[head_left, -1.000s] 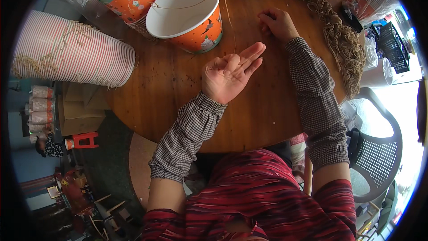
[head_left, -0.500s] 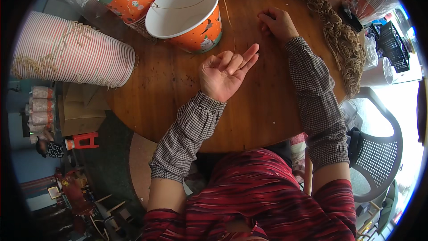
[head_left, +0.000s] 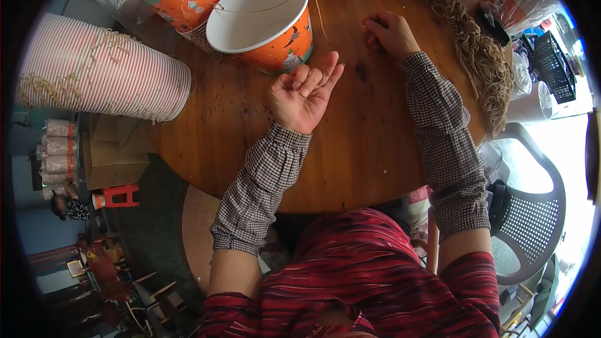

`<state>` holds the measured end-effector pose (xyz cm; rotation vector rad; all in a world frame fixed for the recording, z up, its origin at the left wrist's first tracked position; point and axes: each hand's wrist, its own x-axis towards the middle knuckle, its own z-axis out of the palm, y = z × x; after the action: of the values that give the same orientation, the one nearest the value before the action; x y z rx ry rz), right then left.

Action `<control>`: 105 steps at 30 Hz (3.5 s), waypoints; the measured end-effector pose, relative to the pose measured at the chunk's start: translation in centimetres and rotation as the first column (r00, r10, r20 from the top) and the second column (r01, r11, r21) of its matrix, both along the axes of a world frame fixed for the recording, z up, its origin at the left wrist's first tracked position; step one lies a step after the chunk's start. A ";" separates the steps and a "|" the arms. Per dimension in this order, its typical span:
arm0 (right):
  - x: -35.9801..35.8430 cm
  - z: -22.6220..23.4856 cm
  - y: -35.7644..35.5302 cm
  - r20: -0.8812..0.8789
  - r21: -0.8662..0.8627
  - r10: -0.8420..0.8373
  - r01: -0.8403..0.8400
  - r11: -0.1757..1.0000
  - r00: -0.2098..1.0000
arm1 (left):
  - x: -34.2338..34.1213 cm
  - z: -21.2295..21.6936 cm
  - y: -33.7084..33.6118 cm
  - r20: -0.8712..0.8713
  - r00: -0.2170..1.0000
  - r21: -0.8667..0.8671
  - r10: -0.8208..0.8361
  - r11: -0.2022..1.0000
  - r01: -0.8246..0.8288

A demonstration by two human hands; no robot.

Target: Attaching string handles to small paper buckets by threading them through holes.

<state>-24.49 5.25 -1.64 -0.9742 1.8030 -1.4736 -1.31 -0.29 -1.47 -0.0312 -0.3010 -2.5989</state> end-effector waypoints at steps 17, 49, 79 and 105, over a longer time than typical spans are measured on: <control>-0.1 0.2 -0.1 -0.022 0.002 0.006 -0.006 1.000 1.000 | 0.0 0.0 -0.1 -0.003 1.000 -0.004 -0.005 1.000 0.005; -1.0 -0.2 0.1 0.007 -0.040 0.018 -0.018 0.999 1.000 | -0.3 0.2 0.2 -0.007 0.999 -0.022 -0.054 0.998 0.054; 3.9 -0.5 -2.8 -0.361 -0.079 0.179 -0.221 0.972 0.915 | 0.6 1.6 -1.1 0.551 0.582 -0.748 0.599 0.664 0.025; 7.5 2.8 0.1 0.441 -0.163 0.308 -0.262 0.951 0.843 | 1.4 2.0 -0.9 0.619 0.773 -0.323 0.140 0.942 0.087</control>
<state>-17.03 5.38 1.12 -0.8076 1.1967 -1.4597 0.07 -1.19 0.53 0.7487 -0.9779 -2.4125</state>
